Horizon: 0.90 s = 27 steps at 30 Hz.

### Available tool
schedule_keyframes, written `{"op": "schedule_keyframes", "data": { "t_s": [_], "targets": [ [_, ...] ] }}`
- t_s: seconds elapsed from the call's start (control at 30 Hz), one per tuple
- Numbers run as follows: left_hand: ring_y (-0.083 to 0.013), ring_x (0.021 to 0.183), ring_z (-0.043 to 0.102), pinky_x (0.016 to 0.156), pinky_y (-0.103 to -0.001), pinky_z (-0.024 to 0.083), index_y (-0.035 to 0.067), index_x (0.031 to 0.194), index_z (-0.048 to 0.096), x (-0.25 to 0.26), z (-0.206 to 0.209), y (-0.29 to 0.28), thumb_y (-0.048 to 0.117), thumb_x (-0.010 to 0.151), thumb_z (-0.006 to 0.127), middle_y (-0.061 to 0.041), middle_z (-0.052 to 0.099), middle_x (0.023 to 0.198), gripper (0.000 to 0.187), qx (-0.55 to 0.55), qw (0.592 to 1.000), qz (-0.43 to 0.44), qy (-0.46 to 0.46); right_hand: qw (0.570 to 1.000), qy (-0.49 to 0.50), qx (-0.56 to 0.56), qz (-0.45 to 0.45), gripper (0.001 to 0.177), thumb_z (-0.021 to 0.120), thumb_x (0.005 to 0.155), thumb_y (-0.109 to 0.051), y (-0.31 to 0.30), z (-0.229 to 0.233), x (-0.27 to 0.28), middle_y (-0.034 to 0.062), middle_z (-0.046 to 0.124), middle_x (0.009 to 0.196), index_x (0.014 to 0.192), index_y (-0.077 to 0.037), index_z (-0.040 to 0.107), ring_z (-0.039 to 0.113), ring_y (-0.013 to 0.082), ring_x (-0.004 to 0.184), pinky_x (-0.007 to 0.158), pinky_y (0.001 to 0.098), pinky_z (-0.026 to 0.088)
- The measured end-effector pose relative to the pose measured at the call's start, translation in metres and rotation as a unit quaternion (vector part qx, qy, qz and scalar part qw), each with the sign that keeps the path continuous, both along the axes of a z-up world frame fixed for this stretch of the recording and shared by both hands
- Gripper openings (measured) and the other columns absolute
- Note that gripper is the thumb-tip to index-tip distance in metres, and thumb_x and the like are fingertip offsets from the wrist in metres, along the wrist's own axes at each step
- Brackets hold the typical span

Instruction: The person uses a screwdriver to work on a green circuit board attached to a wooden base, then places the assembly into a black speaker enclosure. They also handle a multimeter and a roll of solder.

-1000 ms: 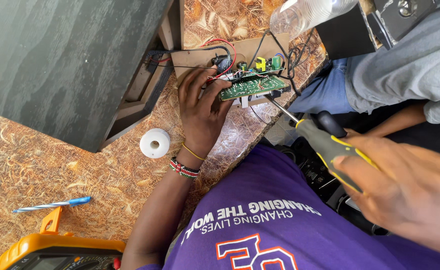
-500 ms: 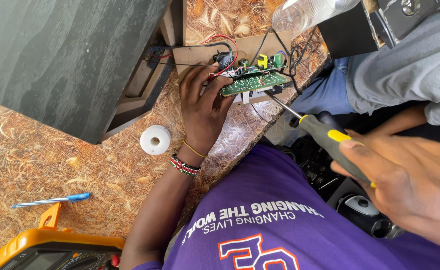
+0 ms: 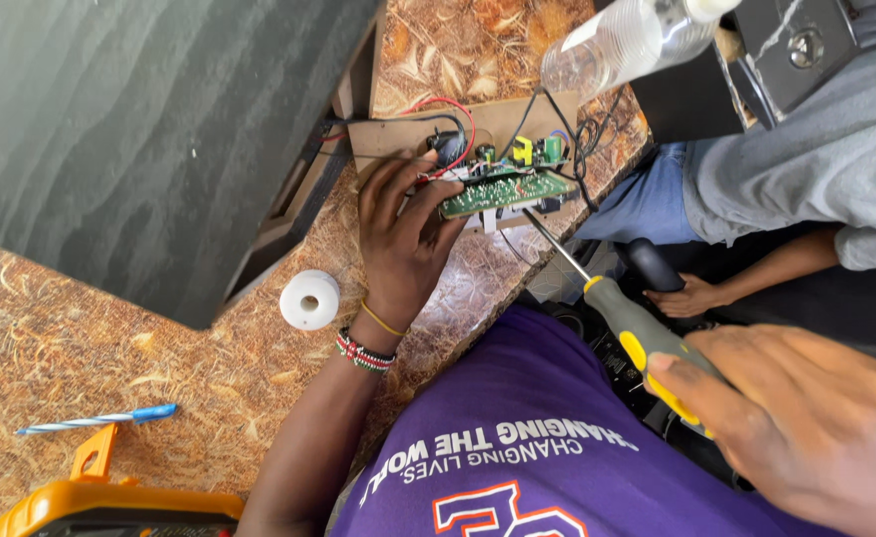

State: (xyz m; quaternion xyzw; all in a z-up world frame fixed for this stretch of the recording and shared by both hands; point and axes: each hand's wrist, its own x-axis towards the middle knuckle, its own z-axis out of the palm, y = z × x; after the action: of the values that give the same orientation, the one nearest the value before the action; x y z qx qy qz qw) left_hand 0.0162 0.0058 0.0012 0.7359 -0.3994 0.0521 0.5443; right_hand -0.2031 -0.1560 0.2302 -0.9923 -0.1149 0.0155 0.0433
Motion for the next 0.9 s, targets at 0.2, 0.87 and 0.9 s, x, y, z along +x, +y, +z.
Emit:
{"op": "schedule_keyframes", "data": {
  "t_s": [0.2,0.87,0.9],
  "targets": [
    [-0.0378,0.130,0.055,0.113,-0.053,0.049,0.011,0.113,0.072,0.007,-0.004,0.000,0.031,0.104,0.063,-0.010,0.058,0.138,0.025,-0.012,1.000,-0.017,0.002,0.996,-0.050,0.075,-0.008,0.025,0.069,0.094,-0.010,-0.004,0.006,0.027,0.0165,0.071,0.087,0.114,0.001,0.061,0.068,0.0263,0.070,0.059,0.0365,0.051],
    [-0.0420,0.128,0.057,0.116,-0.056,0.051,0.004,0.106,0.077,0.010,-0.011,-0.001,-0.012,0.088,0.062,-0.014,0.060,0.134,0.029,-0.008,0.999,-0.029,0.045,0.997,-0.016,0.059,-0.047,0.068,0.102,0.081,-0.040,-0.045,-0.021,-0.035,0.0033,0.065,0.071,0.120,-0.005,0.060,0.070,0.0246,0.083,0.067,0.0462,0.054],
    [-0.0420,0.128,0.057,0.116,-0.056,0.051,0.004,0.106,0.077,0.011,-0.010,-0.001,-0.012,0.088,0.062,-0.014,0.060,0.134,0.029,-0.008,0.999,-0.030,0.044,0.997,-0.017,0.059,-0.048,0.068,0.102,0.081,-0.040,-0.037,-0.019,-0.033,0.0033,0.065,0.071,0.120,-0.005,0.060,0.070,0.0246,0.083,0.067,0.0462,0.054]
  ]
}}
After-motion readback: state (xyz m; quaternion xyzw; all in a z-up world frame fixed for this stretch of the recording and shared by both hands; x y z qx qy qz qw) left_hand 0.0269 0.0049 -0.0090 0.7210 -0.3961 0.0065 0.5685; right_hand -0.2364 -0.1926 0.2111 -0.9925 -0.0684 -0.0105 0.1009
